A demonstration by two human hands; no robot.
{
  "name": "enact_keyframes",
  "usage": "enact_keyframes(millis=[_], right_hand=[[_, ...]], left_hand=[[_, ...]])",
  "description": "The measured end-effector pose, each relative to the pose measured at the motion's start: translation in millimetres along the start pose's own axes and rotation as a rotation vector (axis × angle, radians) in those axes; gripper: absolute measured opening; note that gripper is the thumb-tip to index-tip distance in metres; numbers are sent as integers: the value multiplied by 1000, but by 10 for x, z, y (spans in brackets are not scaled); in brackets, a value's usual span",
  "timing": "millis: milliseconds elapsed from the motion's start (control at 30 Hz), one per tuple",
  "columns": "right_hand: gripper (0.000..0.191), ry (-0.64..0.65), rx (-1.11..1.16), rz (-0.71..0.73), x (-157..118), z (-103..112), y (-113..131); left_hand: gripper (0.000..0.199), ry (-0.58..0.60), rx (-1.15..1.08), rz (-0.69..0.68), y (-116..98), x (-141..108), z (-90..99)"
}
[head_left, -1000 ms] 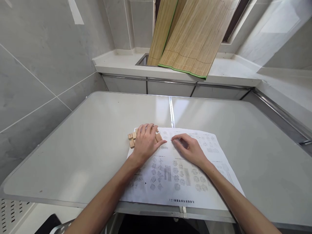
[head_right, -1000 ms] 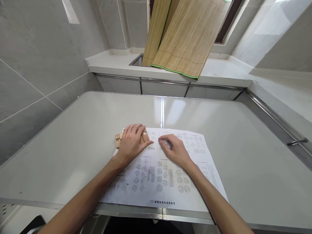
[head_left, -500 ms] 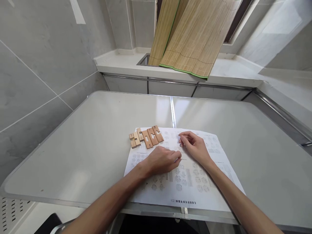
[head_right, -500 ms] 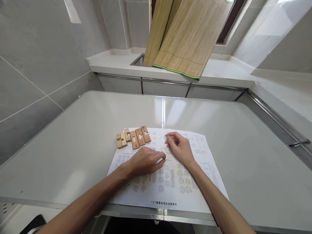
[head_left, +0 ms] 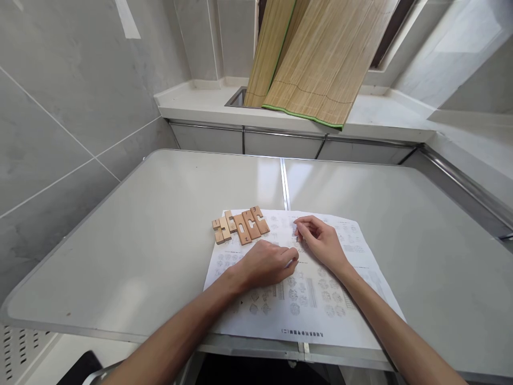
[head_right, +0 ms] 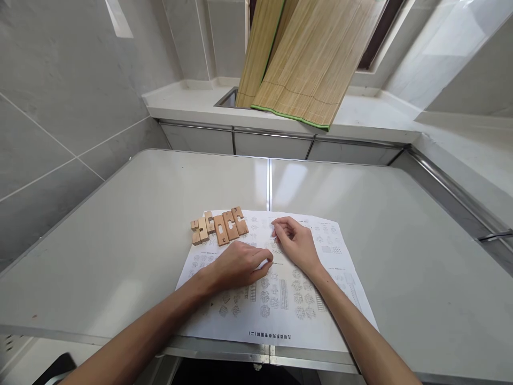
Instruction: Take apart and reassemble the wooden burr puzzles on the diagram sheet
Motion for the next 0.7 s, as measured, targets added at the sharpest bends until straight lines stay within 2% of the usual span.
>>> enact_keyframes(millis=[700], right_hand=[[26, 0, -9, -19, -3, 4, 3]], left_hand=[[19, 6, 3, 13, 19, 9, -27]])
Point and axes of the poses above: each hand's wrist, its own x-axis towards the middle knuckle, its own z-axis out of the back of the hand, y = z × x, the point moved 7 cm from there along x, towards the middle knuckle, and after that the axes turned 7 degrees about z, right-handed, at the moved point
